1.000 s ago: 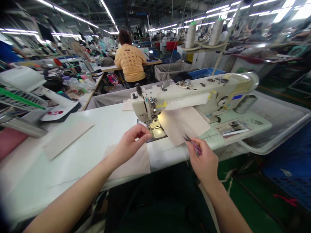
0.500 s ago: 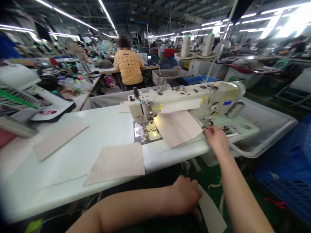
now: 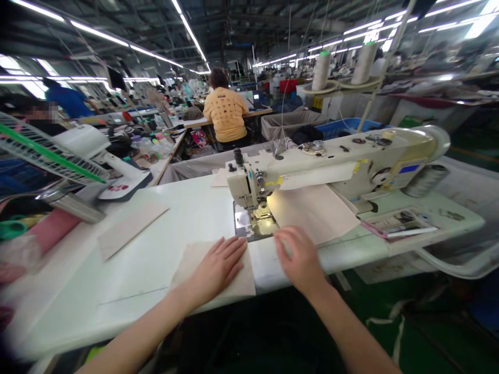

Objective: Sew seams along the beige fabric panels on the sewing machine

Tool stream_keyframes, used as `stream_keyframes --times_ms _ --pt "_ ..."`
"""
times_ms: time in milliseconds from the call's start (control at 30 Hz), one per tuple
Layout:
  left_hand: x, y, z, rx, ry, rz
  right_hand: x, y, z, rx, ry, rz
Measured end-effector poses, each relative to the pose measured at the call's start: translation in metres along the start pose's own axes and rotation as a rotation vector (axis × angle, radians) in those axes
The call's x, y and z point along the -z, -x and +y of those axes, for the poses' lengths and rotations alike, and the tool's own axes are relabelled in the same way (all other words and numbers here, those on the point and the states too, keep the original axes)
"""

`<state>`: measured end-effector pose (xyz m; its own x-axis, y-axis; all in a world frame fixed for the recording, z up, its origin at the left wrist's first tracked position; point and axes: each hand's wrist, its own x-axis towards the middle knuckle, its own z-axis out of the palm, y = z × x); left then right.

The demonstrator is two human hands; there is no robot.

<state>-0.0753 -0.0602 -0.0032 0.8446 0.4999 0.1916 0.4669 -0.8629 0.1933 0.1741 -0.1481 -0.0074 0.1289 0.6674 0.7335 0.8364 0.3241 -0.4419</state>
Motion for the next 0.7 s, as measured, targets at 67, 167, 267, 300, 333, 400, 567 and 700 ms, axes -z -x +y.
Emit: stream_keyframes --times_ms 67,167,267,300,333,400,567,700 --pt "-0.007 -0.005 -0.003 0.033 -0.024 -0.036 -0.027 0.002 -0.024 0.125 -0.099 -0.272" --pt "-0.010 -0.018 -0.008 0.060 -0.020 -0.077 -0.049 0.004 -0.028 0.184 -0.112 -0.455" --pt "-0.011 -0.034 -0.020 0.022 0.021 -0.092 -0.055 0.000 -0.014 0.169 -0.075 -0.500" --pt "-0.011 -0.039 -0.025 0.008 0.040 -0.089 -0.056 -0.003 -0.008 0.161 -0.065 -0.503" --pt "-0.011 -0.043 -0.028 -0.005 0.060 -0.082 -0.056 -0.006 -0.004 0.156 -0.058 -0.509" --pt "-0.012 -0.051 -0.032 -0.024 0.097 -0.048 -0.056 -0.012 0.003 0.153 -0.057 -0.525" --pt "-0.010 -0.058 -0.032 -0.025 0.168 0.051 -0.057 -0.018 0.008 0.121 -0.077 -0.537" --pt "-0.008 -0.060 -0.033 -0.001 0.170 0.044 -0.063 -0.019 0.009 0.112 -0.056 -0.543"
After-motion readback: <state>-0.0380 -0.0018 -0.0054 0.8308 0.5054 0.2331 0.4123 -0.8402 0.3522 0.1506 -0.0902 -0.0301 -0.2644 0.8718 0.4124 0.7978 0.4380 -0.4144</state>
